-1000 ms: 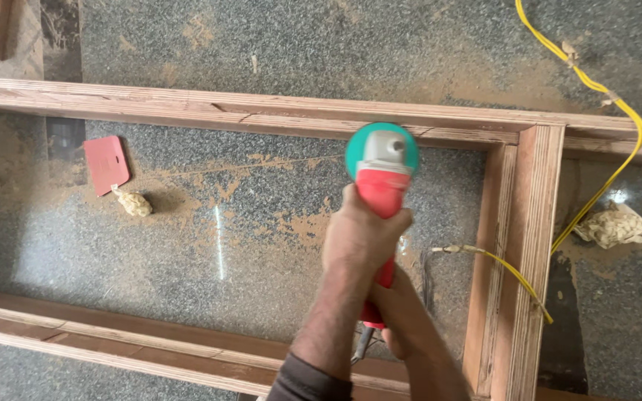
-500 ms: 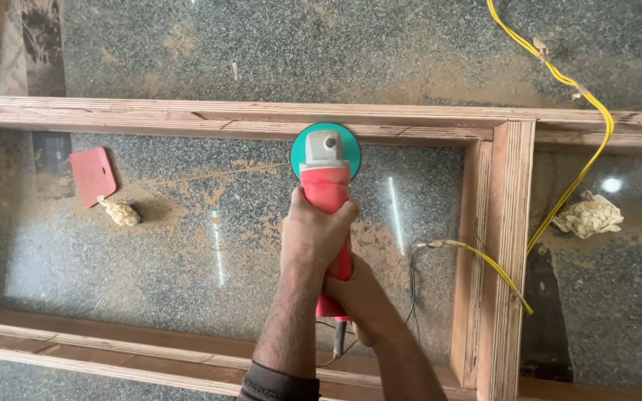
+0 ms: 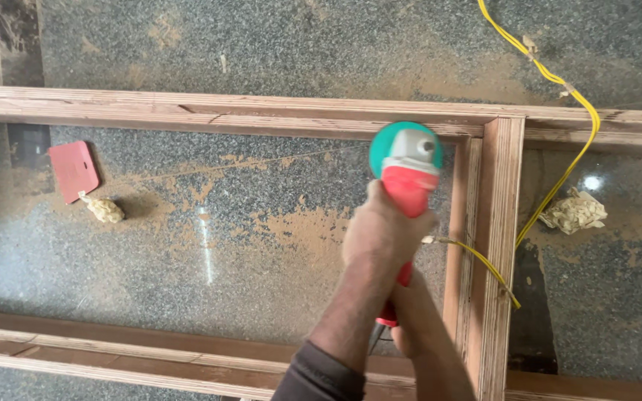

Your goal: The person uses a red electric sander to smooth the surface of a wooden frame lying on a tiled floor. They move the sander along the edges and corners of the frame, generating wood dust.

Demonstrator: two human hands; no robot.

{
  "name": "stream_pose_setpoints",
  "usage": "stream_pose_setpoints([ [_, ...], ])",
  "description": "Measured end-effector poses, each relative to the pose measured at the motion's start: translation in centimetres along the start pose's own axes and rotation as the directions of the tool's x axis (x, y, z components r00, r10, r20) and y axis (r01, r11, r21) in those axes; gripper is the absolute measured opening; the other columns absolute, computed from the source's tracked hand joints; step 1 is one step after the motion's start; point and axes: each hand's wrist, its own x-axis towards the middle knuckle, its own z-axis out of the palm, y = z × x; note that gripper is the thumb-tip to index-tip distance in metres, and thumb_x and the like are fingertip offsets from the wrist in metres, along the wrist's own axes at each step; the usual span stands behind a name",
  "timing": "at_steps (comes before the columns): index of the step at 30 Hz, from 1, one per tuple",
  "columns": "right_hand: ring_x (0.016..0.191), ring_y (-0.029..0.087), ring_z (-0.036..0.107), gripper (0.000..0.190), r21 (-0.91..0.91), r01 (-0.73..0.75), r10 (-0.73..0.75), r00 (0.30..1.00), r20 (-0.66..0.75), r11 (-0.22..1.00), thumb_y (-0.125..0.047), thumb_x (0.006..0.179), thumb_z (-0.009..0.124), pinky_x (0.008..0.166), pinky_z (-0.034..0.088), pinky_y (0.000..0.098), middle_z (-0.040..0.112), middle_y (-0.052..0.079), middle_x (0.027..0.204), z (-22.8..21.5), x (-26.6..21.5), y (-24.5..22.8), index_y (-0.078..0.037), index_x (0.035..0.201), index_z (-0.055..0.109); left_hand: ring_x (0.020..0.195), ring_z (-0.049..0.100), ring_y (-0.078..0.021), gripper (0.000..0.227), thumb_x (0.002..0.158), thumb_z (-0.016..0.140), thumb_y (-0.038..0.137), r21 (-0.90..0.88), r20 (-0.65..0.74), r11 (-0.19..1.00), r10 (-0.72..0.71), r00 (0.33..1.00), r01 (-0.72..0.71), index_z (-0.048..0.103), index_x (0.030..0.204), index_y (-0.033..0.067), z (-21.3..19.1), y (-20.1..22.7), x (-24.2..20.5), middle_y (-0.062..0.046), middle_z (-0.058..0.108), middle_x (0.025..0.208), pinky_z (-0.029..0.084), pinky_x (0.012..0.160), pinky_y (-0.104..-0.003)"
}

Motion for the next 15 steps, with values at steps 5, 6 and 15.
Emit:
stream_pose_setpoints([
  [5, 0.068, 0.008, 0.059, 0.032, 0.005, -0.037, 0.038, 0.992, -0.121, 0.999, -0.022, 0.089, 0.070, 0.062, 0.049, 0.0259, 0.066, -0.002, 0.083, -0.2, -0.3, -0.5, -0.005, 0.116, 0.063, 0.089, 0.076, -0.0360, 0.078, 0.082, 0.076, 0.051, 0.001, 0.066, 1.000, -0.018, 0.998, 0.018, 0.041, 0.132, 0.0021, 0.2, 0.7, 0.0, -0.022, 0.073, 0.102, 0.065, 0.074, -0.046],
  [6, 0.066, 0.009, 0.057, 0.034, -0.003, -0.023, 0.023, 0.995, -0.093, 1.000, -0.023, 0.089, 0.070, 0.059, 0.046, 0.0268, 0.065, -0.001, 0.083, 0.5, -0.3, -0.5, -0.007, 0.117, 0.063, 0.089, 0.077, -0.0351, 0.078, 0.083, 0.074, 0.052, 0.003, 0.066, 1.000, -0.024, 0.998, 0.024, 0.041, 0.132, 0.0020, 0.0, 0.4, 0.0, -0.022, 0.073, 0.102, 0.066, 0.073, -0.045],
  [15, 0.071, 0.018, 0.064, 0.039, -0.271, -0.075, 0.116, 0.984, 0.138, 0.960, -0.020, 0.083, 0.076, 0.062, 0.053, 0.0326, 0.070, 0.011, 0.091, 11.5, 1.0, 0.5, -0.002, 0.115, 0.064, 0.092, 0.077, -0.0299, 0.075, 0.075, 0.080, 0.045, -0.163, -0.197, 0.973, -0.192, 0.961, 0.161, 0.050, 0.129, 0.0041, -7.2, -8.8, 1.6, -0.019, 0.073, 0.107, 0.064, 0.082, -0.042],
])
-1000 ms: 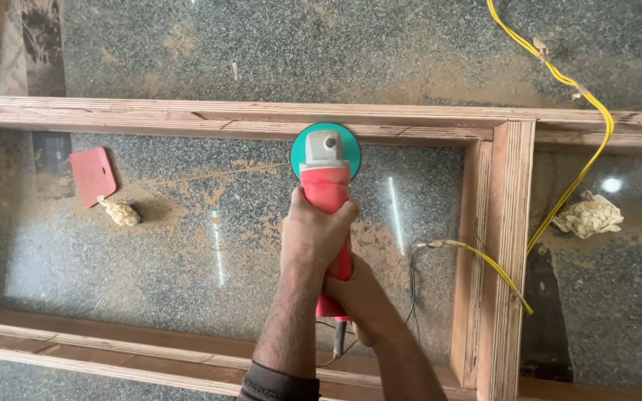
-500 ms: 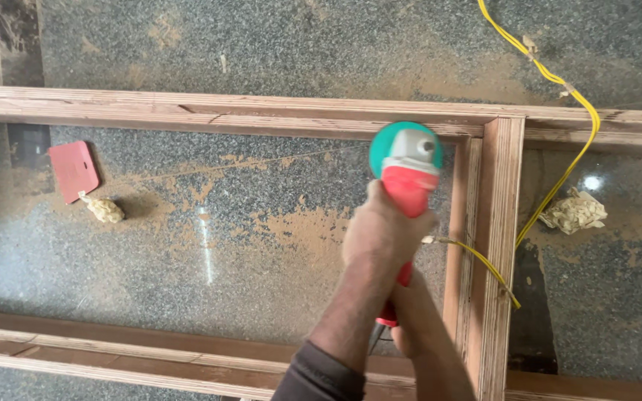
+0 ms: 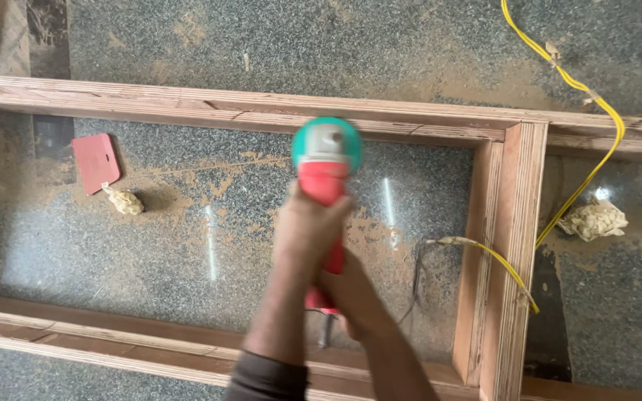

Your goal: The person uses a red electric sander to smooth the surface of a wooden frame lying on a tiled floor. They move the sander along the edges and corners of the frame, generating wood dust.

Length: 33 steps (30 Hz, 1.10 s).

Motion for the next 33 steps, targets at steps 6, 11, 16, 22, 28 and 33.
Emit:
stream_pose_setpoints([
  [6, 0.085, 0.017, 0.072, 0.055, -0.387, 0.144, -0.111, 0.988, 0.105, 0.911, -0.020, 0.070, 0.083, 0.076, 0.060, 0.0339, 0.073, 0.010, 0.100, 5.5, -1.2, -2.2, -0.002, 0.115, 0.057, 0.089, 0.074, -0.0163, 0.056, 0.074, 0.083, 0.037, -0.375, -0.195, 0.918, 0.060, 0.979, -0.131, 0.068, 0.118, 0.0073, -6.2, -4.8, -0.7, -0.008, 0.076, 0.102, 0.059, 0.081, -0.033],
  [11, 0.089, 0.020, 0.075, 0.059, -0.619, 0.210, -0.096, 0.973, 0.212, 0.757, -0.026, 0.068, 0.084, 0.079, 0.061, 0.0354, 0.075, 0.012, 0.100, 8.2, -7.8, -6.2, -0.003, 0.115, 0.057, 0.081, 0.068, -0.0129, 0.043, 0.078, 0.083, 0.023, -0.705, -0.250, 0.697, -0.076, 0.965, -0.128, 0.069, 0.115, 0.0050, -9.5, -5.3, -6.5, -0.004, 0.072, 0.094, 0.056, 0.073, -0.031],
  [16, 0.098, 0.025, 0.077, 0.066, -0.865, 0.435, 0.203, 0.850, 0.486, 0.249, -0.043, 0.070, 0.077, 0.090, 0.060, 0.0342, 0.077, 0.016, 0.108, 8.1, -11.2, -12.4, -0.007, 0.123, 0.065, 0.066, 0.063, -0.0207, 0.031, 0.083, 0.076, 0.020, -0.924, -0.163, 0.372, -0.160, 0.974, -0.094, 0.065, 0.106, 0.0017, -14.4, -5.1, -12.6, -0.009, 0.066, 0.081, 0.053, 0.058, -0.037],
  [22, 0.142, 0.036, 0.050, 0.078, -0.880, 0.445, -0.186, 0.862, 0.471, -0.165, -0.063, 0.087, 0.069, 0.118, 0.040, 0.0495, 0.053, 0.017, 0.153, -1.2, 1.4, -17.6, -0.009, 0.142, 0.057, 0.063, 0.064, -0.0172, 0.030, 0.082, 0.073, 0.013, -0.841, -0.367, 0.487, -0.196, 0.909, -0.235, 0.060, 0.108, 0.0076, -19.9, -5.3, -19.2, -0.007, 0.064, 0.080, 0.056, 0.055, -0.033],
  [28, 0.155, 0.049, 0.002, 0.065, -0.845, 0.327, -0.420, 0.756, 0.502, -0.423, -0.037, 0.079, 0.080, 0.123, 0.018, 0.0637, -0.002, 0.026, 0.169, -10.0, 8.6, -11.9, -0.009, 0.135, 0.063, 0.064, 0.062, -0.0180, 0.032, 0.085, 0.075, 0.013, -0.769, -0.420, 0.621, -0.310, 0.853, -0.153, 0.062, 0.112, 0.0020, -20.1, -9.5, -20.2, -0.009, 0.065, 0.083, 0.053, 0.054, -0.034],
  [33, 0.150, 0.055, -0.011, 0.050, -0.900, 0.175, -0.384, 0.859, 0.338, -0.400, -0.037, 0.078, 0.084, 0.123, 0.010, 0.0660, -0.012, 0.031, 0.162, -7.1, 7.5, -11.1, -0.011, 0.118, 0.068, 0.073, 0.067, -0.0123, 0.035, 0.082, 0.079, 0.015, -0.724, -0.423, 0.679, -0.293, 0.858, -0.125, 0.066, 0.113, 0.0037, -19.2, -13.0, -16.6, -0.005, 0.070, 0.093, 0.056, 0.065, -0.030],
])
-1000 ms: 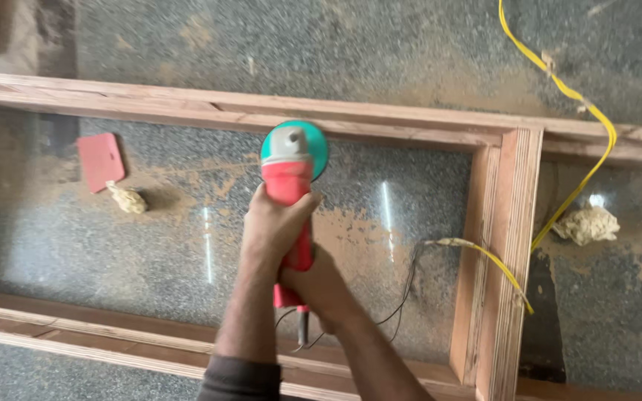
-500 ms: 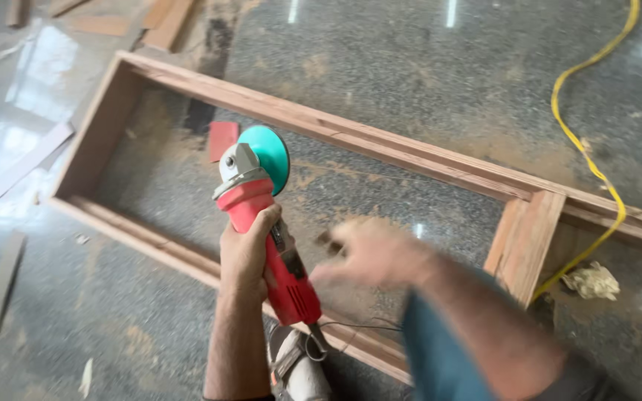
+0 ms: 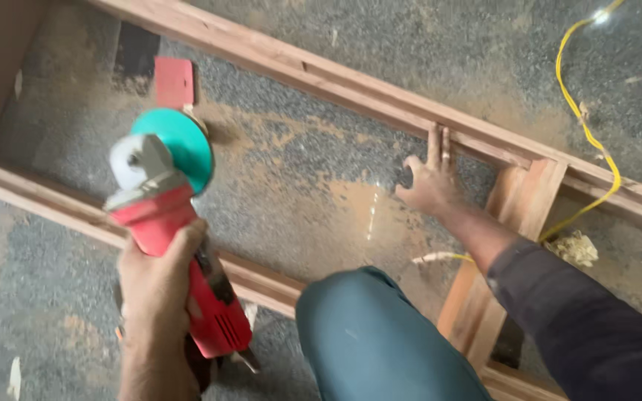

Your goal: The person uses a red electric sander to smooth the surface of a wooden frame lying on a tiled floor. They move the sander along the edges and corners of the frame, generating wood dust.

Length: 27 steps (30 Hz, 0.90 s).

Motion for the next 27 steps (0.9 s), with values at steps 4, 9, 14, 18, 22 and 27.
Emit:
stream_pose_setpoints([
  [4, 0.156, 0.050, -0.010, 0.043, -0.034, -0.129, 0.133, 0.971, 0.198, 0.991, -0.043, 0.082, 0.080, 0.125, 0.020, 0.0589, -0.016, 0.025, 0.171, -2.9, 0.6, -2.1, -0.011, 0.109, 0.070, 0.075, 0.067, -0.0120, 0.037, 0.080, 0.080, 0.017, 0.015, 0.061, 1.000, -0.007, 0.998, 0.006, 0.066, 0.112, 0.0055, 0.2, -0.5, 4.2, -0.004, 0.071, 0.093, 0.056, 0.068, -0.029],
  [9, 0.155, 0.046, -0.006, 0.043, -0.111, -0.246, 0.269, 0.905, 0.330, 0.963, -0.049, 0.082, 0.077, 0.126, 0.024, 0.0563, -0.020, 0.024, 0.170, -5.5, 1.0, -4.9, -0.018, 0.111, 0.071, 0.062, 0.061, -0.0196, 0.037, 0.078, 0.080, 0.016, 0.008, 0.230, 0.999, -0.051, 0.972, 0.050, 0.063, 0.108, 0.0020, 0.2, 0.7, 9.1, -0.010, 0.066, 0.080, 0.051, 0.056, -0.036],
  [14, 0.160, 0.042, -0.015, 0.045, -0.163, -0.280, 0.324, 0.849, 0.418, 0.946, -0.055, 0.085, 0.074, 0.129, 0.017, 0.0545, -0.021, 0.021, 0.172, -6.6, 1.6, -5.9, -0.017, 0.111, 0.076, 0.065, 0.067, -0.0129, 0.038, 0.076, 0.082, 0.021, 0.102, 0.307, 0.988, 0.083, 0.948, -0.120, 0.064, 0.106, 0.0050, 1.1, 2.3, 12.3, -0.004, 0.071, 0.080, 0.056, 0.059, -0.032],
  [18, 0.157, 0.043, -0.016, 0.051, -0.223, -0.251, 0.326, 0.842, 0.429, 0.942, -0.058, 0.087, 0.072, 0.128, 0.007, 0.0552, -0.020, 0.026, 0.167, -6.3, 2.3, -6.0, -0.022, 0.123, 0.069, 0.059, 0.068, -0.0159, 0.040, 0.073, 0.081, 0.021, 0.174, 0.360, 0.985, -0.051, 0.931, -0.013, 0.064, 0.107, 0.0079, 3.5, 1.8, 13.8, -0.006, 0.071, 0.075, 0.058, 0.056, -0.033],
  [22, 0.158, 0.043, -0.012, 0.061, -0.167, -0.269, 0.316, 0.850, 0.423, 0.948, -0.060, 0.087, 0.071, 0.130, 0.005, 0.0525, -0.018, 0.026, 0.168, -6.4, 1.6, -5.0, -0.018, 0.130, 0.066, 0.062, 0.069, -0.0170, 0.041, 0.074, 0.083, 0.023, 0.277, 0.396, 0.958, -0.043, 0.917, -0.074, 0.065, 0.107, 0.0065, 7.0, 0.3, 13.3, -0.007, 0.073, 0.077, 0.057, 0.059, -0.033],
  [27, 0.157, 0.043, -0.012, 0.060, -0.230, -0.228, 0.313, 0.822, 0.475, 0.946, -0.055, 0.092, 0.067, 0.129, -0.001, 0.0525, -0.018, 0.029, 0.166, -5.4, 1.0, -4.7, -0.014, 0.136, 0.061, 0.064, 0.070, -0.0165, 0.046, 0.071, 0.081, 0.025, 0.294, 0.468, 0.955, -0.106, 0.877, -0.042, 0.065, 0.110, 0.0073, 10.7, -2.0, 11.3, -0.007, 0.075, 0.080, 0.058, 0.062, -0.035],
])
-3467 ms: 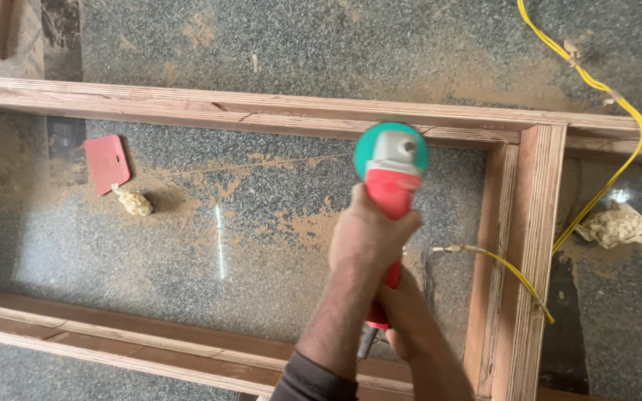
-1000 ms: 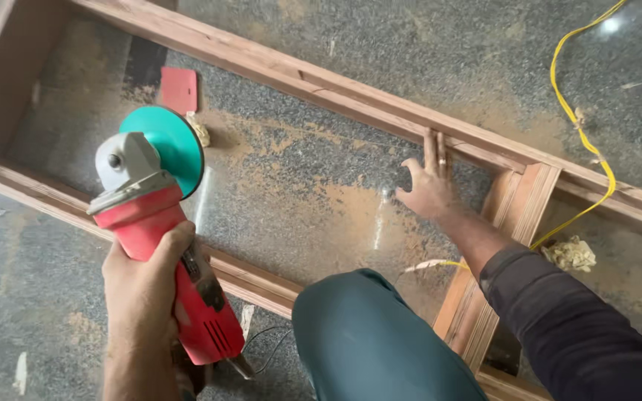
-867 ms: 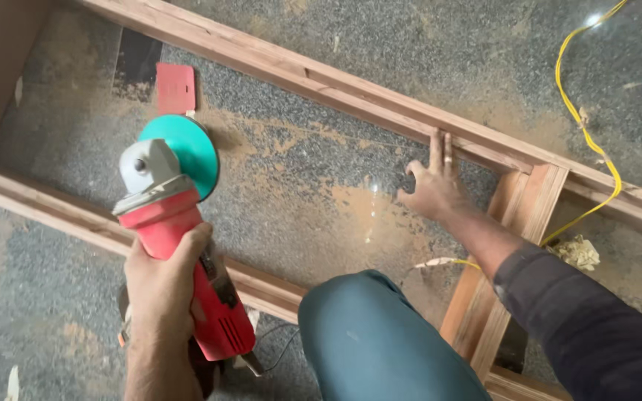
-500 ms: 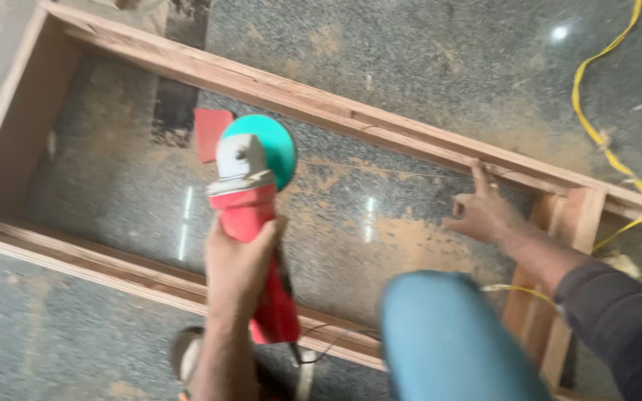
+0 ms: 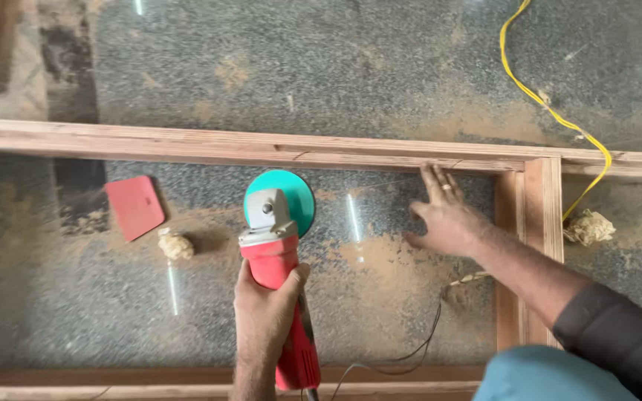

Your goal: The person uses a red electric sander to smooth the surface of a wooden frame lying on a tiled floor. They move the sander along the edges and corners of the frame, generating wood dust.

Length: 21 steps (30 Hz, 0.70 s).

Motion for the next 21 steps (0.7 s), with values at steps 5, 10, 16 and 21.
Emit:
stream_pose_setpoints([
  [5, 0.159, 0.033, 0.013, 0.052, 0.081, 0.197, -0.174, 0.957, -0.234, 0.977, -0.040, 0.093, 0.069, 0.124, 0.023, 0.0515, 0.009, 0.015, 0.170, 2.8, -0.9, 0.6, -0.006, 0.132, 0.062, 0.065, 0.072, -0.0166, 0.045, 0.072, 0.081, 0.026, 0.098, 0.042, 0.993, -0.073, 0.996, 0.069, 0.065, 0.109, 0.0068, 3.4, -0.2, 0.5, -0.007, 0.075, 0.079, 0.059, 0.063, -0.034],
  [10, 0.155, 0.037, 0.012, 0.040, 0.097, 0.246, -0.169, 0.855, -0.491, 0.964, -0.027, 0.087, 0.076, 0.123, 0.028, 0.0542, 0.005, 0.017, 0.169, 2.3, 1.7, 0.4, -0.006, 0.120, 0.068, 0.059, 0.069, -0.0214, 0.043, 0.073, 0.080, 0.024, 0.009, 0.082, 0.992, -0.128, 0.988, 0.127, 0.061, 0.107, 0.0055, 4.7, 0.3, -0.9, -0.012, 0.071, 0.074, 0.057, 0.056, -0.039],
  [16, 0.155, 0.047, 0.006, 0.047, -0.046, 0.263, -0.248, 0.817, -0.521, 0.964, -0.011, 0.086, 0.073, 0.115, 0.029, 0.0623, -0.004, 0.029, 0.172, 3.2, 4.1, -2.1, -0.009, 0.131, 0.062, 0.062, 0.071, -0.0180, 0.039, 0.072, 0.080, 0.023, 0.105, -0.001, 0.989, -0.107, 0.994, 0.106, 0.064, 0.105, 0.0074, 3.6, 0.3, -2.6, -0.009, 0.074, 0.075, 0.059, 0.061, -0.035],
  [21, 0.152, 0.048, 0.010, 0.041, 0.123, 0.317, -0.207, 0.820, -0.534, 0.940, -0.025, 0.087, 0.076, 0.119, 0.029, 0.0617, 0.004, 0.030, 0.161, 3.7, 4.7, -2.8, 0.002, 0.117, 0.065, 0.068, 0.073, -0.0179, 0.045, 0.070, 0.082, 0.026, 0.100, -0.062, 0.992, -0.066, 0.996, 0.072, 0.065, 0.109, 0.0084, 2.0, -0.9, -3.2, -0.007, 0.076, 0.081, 0.059, 0.067, -0.035],
])
